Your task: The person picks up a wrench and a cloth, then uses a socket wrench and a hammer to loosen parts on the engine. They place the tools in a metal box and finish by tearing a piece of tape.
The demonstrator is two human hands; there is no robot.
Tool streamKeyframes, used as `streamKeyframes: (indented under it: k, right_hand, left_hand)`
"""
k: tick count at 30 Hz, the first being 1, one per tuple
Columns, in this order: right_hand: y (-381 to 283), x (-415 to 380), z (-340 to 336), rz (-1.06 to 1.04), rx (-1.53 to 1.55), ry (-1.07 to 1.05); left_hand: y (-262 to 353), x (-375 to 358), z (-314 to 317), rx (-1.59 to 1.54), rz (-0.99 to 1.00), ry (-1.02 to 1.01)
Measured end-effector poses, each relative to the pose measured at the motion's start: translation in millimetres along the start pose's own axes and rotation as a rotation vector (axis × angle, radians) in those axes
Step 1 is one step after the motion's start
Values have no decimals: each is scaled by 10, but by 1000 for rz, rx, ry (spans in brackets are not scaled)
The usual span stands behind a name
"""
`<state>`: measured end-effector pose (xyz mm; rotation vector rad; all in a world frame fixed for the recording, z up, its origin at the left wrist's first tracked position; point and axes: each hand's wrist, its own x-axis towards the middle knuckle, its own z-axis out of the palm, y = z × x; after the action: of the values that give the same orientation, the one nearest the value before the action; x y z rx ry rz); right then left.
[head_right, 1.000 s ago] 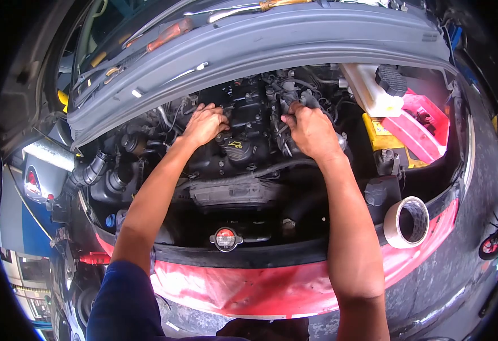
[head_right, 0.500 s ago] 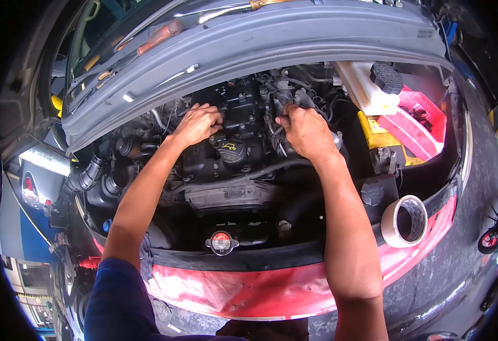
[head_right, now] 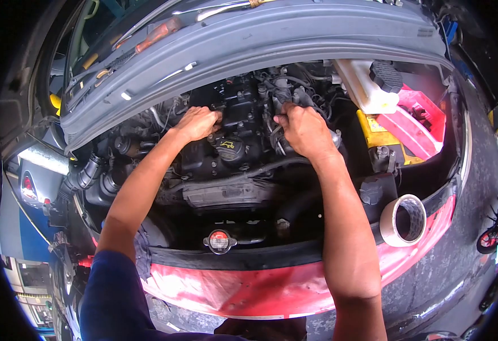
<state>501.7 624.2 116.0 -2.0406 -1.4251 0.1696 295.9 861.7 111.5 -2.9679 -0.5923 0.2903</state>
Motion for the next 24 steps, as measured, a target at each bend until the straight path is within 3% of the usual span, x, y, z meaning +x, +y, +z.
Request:
streamKeyframes:
  k: [15,24]
  right_hand:
    - [-52,-8,-47,15,8,-12]
    - [-18,8,-21,13,26,-11]
  left_hand:
    - [-244,172,-124,-132,151,-193]
    - [-371,295,-194,-335,146,-425]
